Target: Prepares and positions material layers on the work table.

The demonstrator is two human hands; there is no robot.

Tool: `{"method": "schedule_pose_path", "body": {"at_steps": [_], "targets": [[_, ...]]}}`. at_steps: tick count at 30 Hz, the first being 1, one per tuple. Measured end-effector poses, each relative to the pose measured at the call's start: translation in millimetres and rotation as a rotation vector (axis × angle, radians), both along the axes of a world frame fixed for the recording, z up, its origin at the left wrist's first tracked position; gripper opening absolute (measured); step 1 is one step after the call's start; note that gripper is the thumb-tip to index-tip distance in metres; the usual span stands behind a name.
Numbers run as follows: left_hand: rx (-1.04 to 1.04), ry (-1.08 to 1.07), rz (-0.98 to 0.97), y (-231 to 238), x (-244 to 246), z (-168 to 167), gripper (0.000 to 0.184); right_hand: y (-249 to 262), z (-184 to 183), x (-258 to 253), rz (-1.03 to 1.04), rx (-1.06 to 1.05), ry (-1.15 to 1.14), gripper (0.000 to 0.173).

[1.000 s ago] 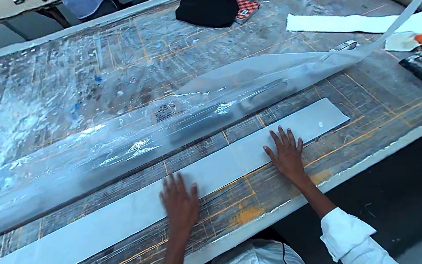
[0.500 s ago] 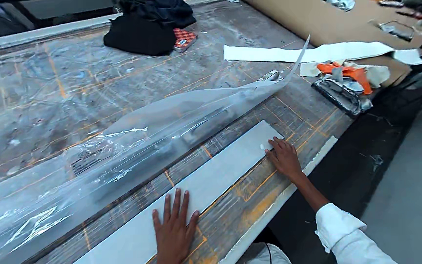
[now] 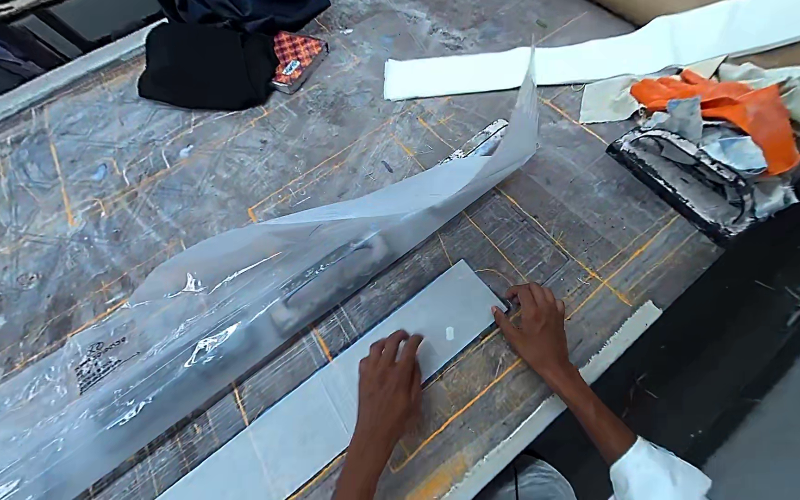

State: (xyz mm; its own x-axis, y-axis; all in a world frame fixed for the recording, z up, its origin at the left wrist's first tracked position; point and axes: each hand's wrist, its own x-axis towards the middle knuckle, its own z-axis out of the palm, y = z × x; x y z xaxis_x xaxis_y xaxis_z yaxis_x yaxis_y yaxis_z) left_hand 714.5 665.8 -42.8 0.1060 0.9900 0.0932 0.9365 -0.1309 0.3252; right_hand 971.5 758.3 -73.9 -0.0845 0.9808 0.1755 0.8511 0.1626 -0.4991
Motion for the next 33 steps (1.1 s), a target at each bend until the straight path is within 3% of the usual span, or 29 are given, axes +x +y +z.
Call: {"method": "schedule_pose_path", "body": {"at_steps": [5,11,14,16,20,22,23,25,28,33], "targets": [[-0.130,0.111,-0.069,54,61,3,0.041,-1,2,0,-0.011,-0.011,0.050,0.022],[-0.151,0.073,-0.048,72,64,12,0.043,-1,0,0,0.001,-0.010,0.086,0.021],[-0.023,0.035,0.092,84,33,52,0.031,-1,-1,1,0.013,-0.012,0.099,0.028],[0.082,0.064,0.247,95,1,89,0.033,-1,0,0,0.015,-0.012,0.110,0.033],[0.212,0.153,0.455,129,-81,136,0.074,-1,1,0,0.026,-0.007,0.121,0.042],[0.112,0.129,0.459,147,-127,138,0.090,0,-1,1,0.029,-0.004,0.120,0.045],[0.015,0.083,0.465,153,-147,136,0.088,0,-1,1,0.034,-0.002,0.122,0.046],[-0.144,0.030,0.461,159,-178,130,0.064,-1,-1,2,0.046,0.000,0.120,0.046],[-0.079,0.090,0.424,150,-180,131,0.024,0,-4,3,0.054,0.009,0.120,0.048],[0.140,0.305,0.276,82,-125,162,0.023,0,-5,4,0.044,0.008,0.158,0.049]]}}
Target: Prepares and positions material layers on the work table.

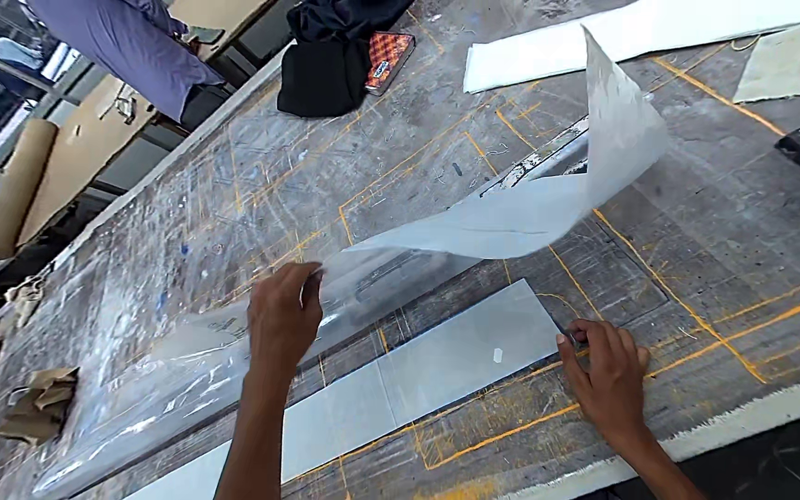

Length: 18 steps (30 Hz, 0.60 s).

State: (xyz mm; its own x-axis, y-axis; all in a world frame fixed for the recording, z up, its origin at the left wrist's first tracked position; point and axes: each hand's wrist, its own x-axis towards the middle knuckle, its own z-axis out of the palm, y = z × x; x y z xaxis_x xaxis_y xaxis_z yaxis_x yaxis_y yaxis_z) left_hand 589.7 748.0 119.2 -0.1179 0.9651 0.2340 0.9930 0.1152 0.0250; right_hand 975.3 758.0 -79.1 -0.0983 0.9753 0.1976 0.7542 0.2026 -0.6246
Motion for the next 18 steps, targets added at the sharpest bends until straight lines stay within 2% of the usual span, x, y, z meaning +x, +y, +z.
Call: {"method": "schedule_pose_path", "body": {"at_steps": [4,5,7,9,10,12,13,14,15,16,18], "targets": [[0.001,0.112,-0.092,-85,57,3,0.029,-2,2,14,0.067,0.011,0.221,0.051],[-0.002,0.098,-0.109,-107,75,-4,0.028,-8,1,21,0.104,0.018,0.299,0.057],[-0.071,0.025,-0.165,-148,115,-23,0.025,-32,2,40,0.147,-0.053,0.480,0.082],[-0.182,-0.074,-0.228,-182,152,-43,0.021,-65,14,50,0.068,-0.198,0.773,0.100],[-0.222,-0.113,-0.258,-195,167,-55,0.021,-77,27,49,-0.040,-0.271,0.933,0.099],[-0.246,-0.136,-0.300,-210,186,-79,0.021,-90,48,51,-0.129,-0.332,1.028,0.098],[-0.242,-0.121,-0.313,-214,192,-91,0.021,-92,53,55,-0.128,-0.344,0.992,0.091],[-0.239,-0.111,-0.320,-215,196,-101,0.021,-91,55,57,-0.146,-0.348,0.935,0.067],[-0.231,-0.108,-0.326,-215,197,-111,0.021,-87,57,57,-0.170,-0.356,0.895,0.035],[-0.218,-0.112,-0.333,-214,196,-121,0.020,-81,59,56,-0.195,-0.395,0.864,0.015],[-0.175,-0.133,-0.325,-219,189,-137,0.019,-76,50,62,-0.257,-0.442,0.753,0.012]]}}
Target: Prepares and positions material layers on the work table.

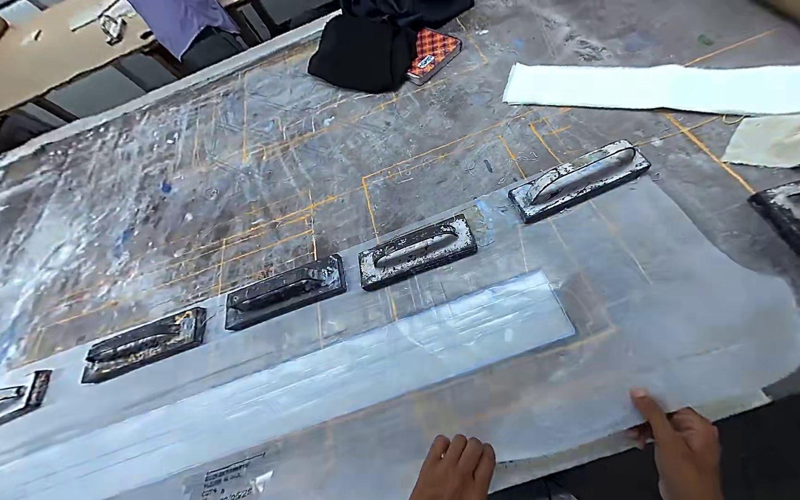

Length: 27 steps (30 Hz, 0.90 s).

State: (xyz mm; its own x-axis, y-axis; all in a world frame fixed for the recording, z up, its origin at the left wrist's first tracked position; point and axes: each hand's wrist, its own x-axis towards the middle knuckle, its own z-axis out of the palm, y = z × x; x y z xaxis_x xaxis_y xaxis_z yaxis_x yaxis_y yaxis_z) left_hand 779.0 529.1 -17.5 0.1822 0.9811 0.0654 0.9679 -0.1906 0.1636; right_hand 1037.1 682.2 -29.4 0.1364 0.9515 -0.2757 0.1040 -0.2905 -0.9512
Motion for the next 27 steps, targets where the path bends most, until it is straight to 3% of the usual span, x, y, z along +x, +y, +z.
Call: {"method": "schedule_pose_path", "body": {"at_steps": [2,4,9,13,15,20,24,27], "targets": [[0.022,-0.028,0.099,-15,-17,-3,0.026,1,-16,9,0.001,-0.011,-0.124,0.017],[-0.010,-0.030,0.232,-41,-52,3,0.045,-3,-27,15,0.020,-0.027,-0.242,0.022],[-0.133,-0.029,0.494,-146,-164,3,0.066,-10,-32,26,0.067,0.005,-0.700,0.038],[-0.086,-0.074,0.688,-232,-240,-6,0.058,-35,-10,-2,-0.157,0.206,-0.745,0.048],[-0.037,-0.073,0.742,-273,-267,-12,0.049,-56,2,-35,-0.184,0.316,-0.694,0.042],[0.082,-0.059,0.729,-335,-305,-38,0.033,-116,-3,-155,0.325,0.499,-0.614,0.026],[0.236,-0.066,0.684,-333,-303,-52,0.033,-171,-8,-252,0.728,0.646,-0.681,0.027],[0.362,-0.021,0.700,-326,-296,-60,0.033,-209,-12,-309,0.900,0.774,-0.626,0.027]]}}
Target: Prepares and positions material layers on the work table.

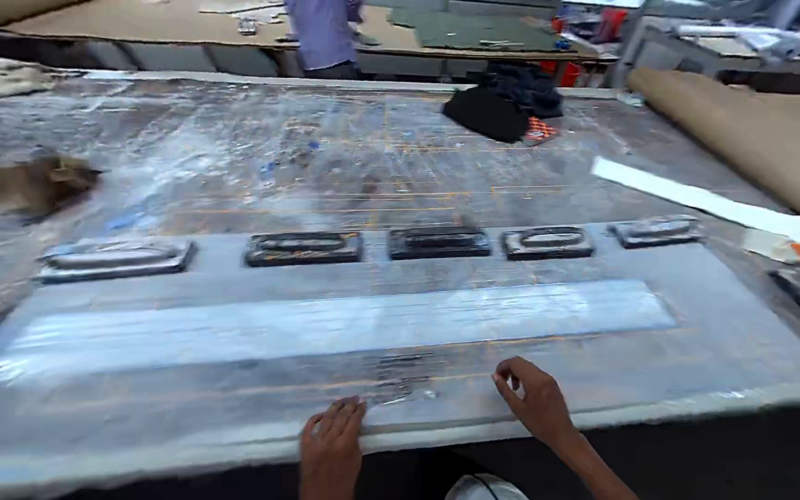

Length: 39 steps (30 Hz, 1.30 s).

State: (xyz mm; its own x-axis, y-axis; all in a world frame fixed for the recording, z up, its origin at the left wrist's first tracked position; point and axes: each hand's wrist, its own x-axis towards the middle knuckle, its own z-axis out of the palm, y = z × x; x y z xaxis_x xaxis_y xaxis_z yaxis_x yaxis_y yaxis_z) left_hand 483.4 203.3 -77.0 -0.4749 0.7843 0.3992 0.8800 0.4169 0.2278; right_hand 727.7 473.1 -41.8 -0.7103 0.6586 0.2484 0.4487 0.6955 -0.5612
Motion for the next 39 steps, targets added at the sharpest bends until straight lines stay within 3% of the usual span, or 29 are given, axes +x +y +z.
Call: {"method": "schedule_pose_path", "body": {"at_steps": [4,8,12,16,21,24,26,28,32,35,37,39], "targets": [[-0.001,0.034,0.065,6,4,1,0.030,-45,-13,-80,0.245,0.001,0.074,0.032],[-0.083,0.038,0.052,-21,-51,12,0.025,-87,-18,-165,0.445,-0.077,0.131,0.032],[-0.175,0.019,0.272,-104,-150,20,0.045,-118,-10,-232,0.541,-0.173,0.131,0.031],[-0.246,0.054,0.482,-196,-225,15,0.043,-147,-14,-302,0.679,-0.173,0.093,0.036],[-0.278,0.171,0.392,-233,-238,8,0.046,-206,-25,-381,0.727,-0.101,0.031,0.050],[-0.259,0.053,0.254,-248,-252,20,0.039,-255,-27,-424,0.706,-0.056,-0.018,0.056],[-0.176,-0.251,0.171,-262,-283,42,0.029,-285,-31,-440,0.695,-0.042,-0.098,0.057],[-0.083,-0.443,0.202,-287,-333,66,0.033,-317,-37,-437,0.669,-0.041,-0.159,0.057],[-0.044,-0.175,0.468,-329,-468,99,0.039,-352,-36,-427,0.520,0.029,-0.197,0.061],[-0.134,-0.256,0.530,-352,-542,104,0.049,-372,-43,-427,0.371,0.083,-0.126,0.060],[-0.123,-0.460,0.472,-359,-568,92,0.049,-375,-49,-430,0.321,0.174,-0.110,0.060],[0.024,-0.889,0.377,-361,-585,80,0.037,-378,-52,-429,0.304,0.248,-0.114,0.062]]}}
